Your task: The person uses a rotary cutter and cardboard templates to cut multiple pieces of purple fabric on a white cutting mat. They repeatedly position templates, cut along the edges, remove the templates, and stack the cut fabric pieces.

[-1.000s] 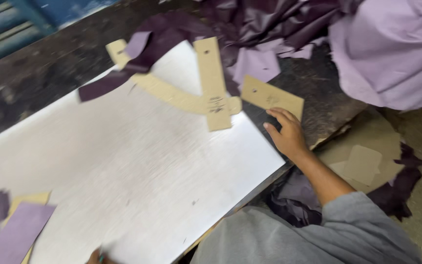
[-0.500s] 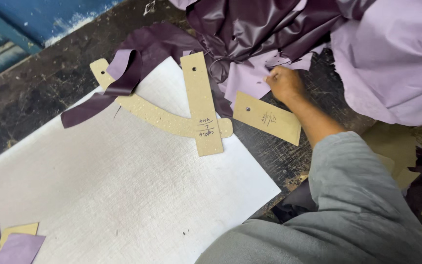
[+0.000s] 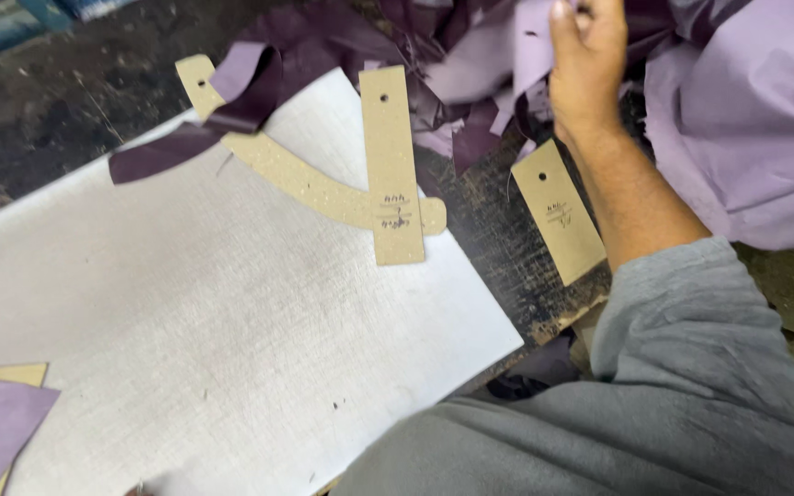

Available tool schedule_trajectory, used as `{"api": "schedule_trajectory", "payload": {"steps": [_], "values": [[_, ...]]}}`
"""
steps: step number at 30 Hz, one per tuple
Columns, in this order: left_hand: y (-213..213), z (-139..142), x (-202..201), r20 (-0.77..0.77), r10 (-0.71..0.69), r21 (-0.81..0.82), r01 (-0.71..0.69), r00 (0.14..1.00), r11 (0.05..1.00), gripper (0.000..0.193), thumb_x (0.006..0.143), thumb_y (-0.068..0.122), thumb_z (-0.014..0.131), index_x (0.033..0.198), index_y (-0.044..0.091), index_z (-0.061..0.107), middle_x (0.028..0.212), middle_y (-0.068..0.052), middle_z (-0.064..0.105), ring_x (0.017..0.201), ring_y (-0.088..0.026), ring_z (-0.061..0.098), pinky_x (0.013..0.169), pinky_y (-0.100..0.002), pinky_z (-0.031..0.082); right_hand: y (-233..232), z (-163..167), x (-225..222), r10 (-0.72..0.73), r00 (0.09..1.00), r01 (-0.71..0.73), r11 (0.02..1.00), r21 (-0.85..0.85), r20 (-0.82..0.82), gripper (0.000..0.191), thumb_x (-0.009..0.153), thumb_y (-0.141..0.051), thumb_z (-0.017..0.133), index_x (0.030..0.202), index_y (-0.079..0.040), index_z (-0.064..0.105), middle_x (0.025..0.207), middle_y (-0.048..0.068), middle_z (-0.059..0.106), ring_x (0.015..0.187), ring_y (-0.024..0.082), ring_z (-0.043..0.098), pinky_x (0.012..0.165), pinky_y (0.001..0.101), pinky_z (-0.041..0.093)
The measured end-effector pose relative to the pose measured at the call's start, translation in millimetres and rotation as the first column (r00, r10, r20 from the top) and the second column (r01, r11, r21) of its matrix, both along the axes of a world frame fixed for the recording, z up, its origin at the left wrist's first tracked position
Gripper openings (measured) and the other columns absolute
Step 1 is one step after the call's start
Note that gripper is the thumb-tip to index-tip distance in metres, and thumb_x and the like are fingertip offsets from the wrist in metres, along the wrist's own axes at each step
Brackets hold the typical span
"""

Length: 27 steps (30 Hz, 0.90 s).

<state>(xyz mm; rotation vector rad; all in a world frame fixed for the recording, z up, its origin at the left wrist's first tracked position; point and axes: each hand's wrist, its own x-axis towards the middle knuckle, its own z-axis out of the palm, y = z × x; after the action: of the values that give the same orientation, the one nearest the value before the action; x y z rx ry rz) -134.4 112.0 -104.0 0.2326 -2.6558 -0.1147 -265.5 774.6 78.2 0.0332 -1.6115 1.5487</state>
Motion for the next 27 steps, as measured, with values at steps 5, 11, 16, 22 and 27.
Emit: {"api": "schedule_trajectory", "payload": {"steps": [5, 11, 16, 22, 27], "values": [[-8.9, 3.6, 24.7, -0.018, -0.027, 0.018, 0.027, 0.999, 0.999, 0.008, 0.105, 0.004, 0.068, 0.111, 0.001, 0.073, 0.09, -0.018, 0.068, 0.082, -0.031, 0.068, 0.073, -0.041, 0.056, -120.2, -11.5, 32.8, 0.122, 0.992, -0.125, 0.921, 0.369, 0.031, 0.018, 0.107, -0.003, 0.067, 0.104, -0.008, 0.05, 0.104, 0.004, 0.057, 0.088, 0.012, 0.059, 0.08, 0.025, 0.058], [-0.1, 12.4, 36.8, -0.102, -0.048, -0.004, 0.048, 0.994, 0.999, 0.009, 0.102, 0.003, 0.071, 0.109, 0.006, 0.074, 0.09, -0.014, 0.067, 0.083, -0.031, 0.065, 0.072, -0.043, 0.053, -300.8, -76.5, 100.7, 0.482, 0.537, -0.843, 0.349, 0.411, 0.692, 0.065, 0.085, -0.027, 0.08, 0.139, -0.007, 0.05, 0.166, 0.025, 0.023, 0.15, 0.041, 0.029, 0.119, 0.0501, 0.033], [0.8, 22.7, 29.8, -0.136, -0.069, 0.101, 0.083, 0.988, 0.991, 0.011, 0.097, 0.004, 0.071, 0.107, 0.006, 0.07, 0.091, -0.016, 0.06, 0.087, -0.038, 0.058, 0.076, -0.051, 0.047, -336.7, -112.6, 114.0, 0.125, 0.401, -0.904, -0.106, 0.414, 0.908, 0.091, 0.09, -0.05, 0.067, 0.16, -0.014, 0.022, 0.17, 0.014, 0.011, 0.157, 0.032, 0.001, 0.125, 0.0503, -0.001], [-10.8, 15.5, 31.6, -0.1, -0.02, 0.111, 0.031, 0.995, 0.993, 0.011, 0.1, 0.006, 0.071, 0.11, 0.008, 0.069, 0.09, -0.009, 0.063, 0.081, -0.028, 0.061, 0.068, -0.043, 0.048, -326.3, -134.8, 126.1, -0.033, 0.444, -0.87, -0.257, 0.422, 0.895, 0.09, 0.09, -0.06, 0.055, 0.162, -0.014, 0.024, 0.169, 0.008, 0.013, 0.155, 0.028, 0.003, 0.124, 0.0497, 0.0], [-11.0, 9.3, 32.5, -0.07, 0.006, 0.087, 0.0, 0.998, 0.996, 0.012, 0.099, 0.006, 0.071, 0.111, 0.008, 0.07, 0.087, -0.008, 0.062, 0.077, -0.025, 0.061, 0.065, -0.041, 0.047, -314.4, -138.6, 63.1, -0.07, 0.598, -0.798, -0.154, 0.583, 0.799, 0.087, 0.095, -0.059, 0.055, 0.159, -0.01, 0.025, 0.168, 0.009, 0.016, 0.154, 0.03, 0.008, 0.123, 0.0541, 0.001]]}}
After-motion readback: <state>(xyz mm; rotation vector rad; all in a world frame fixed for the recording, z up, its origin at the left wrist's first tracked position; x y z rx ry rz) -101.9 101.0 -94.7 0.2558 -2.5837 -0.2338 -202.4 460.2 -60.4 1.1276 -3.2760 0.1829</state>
